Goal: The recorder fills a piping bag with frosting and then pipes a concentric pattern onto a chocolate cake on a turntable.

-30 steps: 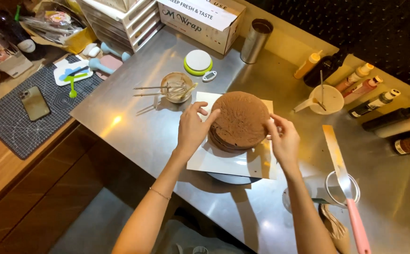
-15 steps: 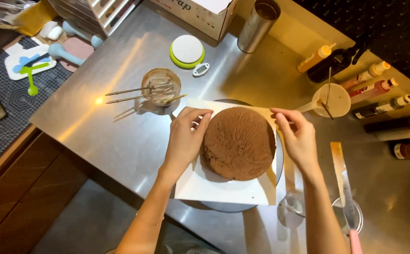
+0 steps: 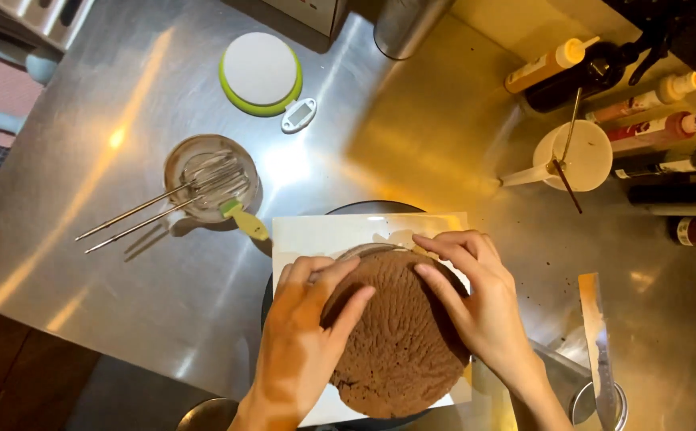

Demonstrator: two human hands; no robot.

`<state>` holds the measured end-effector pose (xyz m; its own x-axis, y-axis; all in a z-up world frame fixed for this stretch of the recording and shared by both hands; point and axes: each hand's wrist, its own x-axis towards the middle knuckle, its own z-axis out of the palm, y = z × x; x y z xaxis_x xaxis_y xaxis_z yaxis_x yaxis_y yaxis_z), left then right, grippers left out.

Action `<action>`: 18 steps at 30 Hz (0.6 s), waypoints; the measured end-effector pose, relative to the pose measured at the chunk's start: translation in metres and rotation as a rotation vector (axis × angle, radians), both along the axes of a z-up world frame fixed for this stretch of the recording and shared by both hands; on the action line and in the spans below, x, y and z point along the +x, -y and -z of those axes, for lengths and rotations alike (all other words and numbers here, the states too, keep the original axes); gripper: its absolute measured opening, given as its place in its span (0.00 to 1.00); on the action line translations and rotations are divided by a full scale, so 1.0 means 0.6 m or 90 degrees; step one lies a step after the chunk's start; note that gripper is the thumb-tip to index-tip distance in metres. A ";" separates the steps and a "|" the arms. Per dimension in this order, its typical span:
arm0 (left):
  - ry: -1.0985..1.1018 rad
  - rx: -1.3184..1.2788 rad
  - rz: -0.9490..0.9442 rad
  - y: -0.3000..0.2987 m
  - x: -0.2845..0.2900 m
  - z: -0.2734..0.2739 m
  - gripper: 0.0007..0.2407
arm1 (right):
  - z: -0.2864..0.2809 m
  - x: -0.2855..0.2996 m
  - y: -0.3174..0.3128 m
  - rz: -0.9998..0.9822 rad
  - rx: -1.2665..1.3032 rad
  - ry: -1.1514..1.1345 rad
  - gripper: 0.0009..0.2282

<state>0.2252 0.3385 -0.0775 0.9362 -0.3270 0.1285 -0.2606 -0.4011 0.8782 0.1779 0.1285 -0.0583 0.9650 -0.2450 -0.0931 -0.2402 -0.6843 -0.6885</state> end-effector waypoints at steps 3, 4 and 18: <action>-0.005 0.029 -0.001 0.006 0.001 0.016 0.16 | 0.004 -0.003 0.000 -0.041 -0.061 0.030 0.15; -0.014 0.026 -0.010 0.006 -0.002 0.018 0.16 | 0.006 -0.004 -0.001 -0.041 -0.048 0.016 0.16; 0.025 0.022 -0.010 -0.005 -0.031 0.064 0.15 | 0.035 -0.005 -0.017 -0.083 -0.103 0.142 0.20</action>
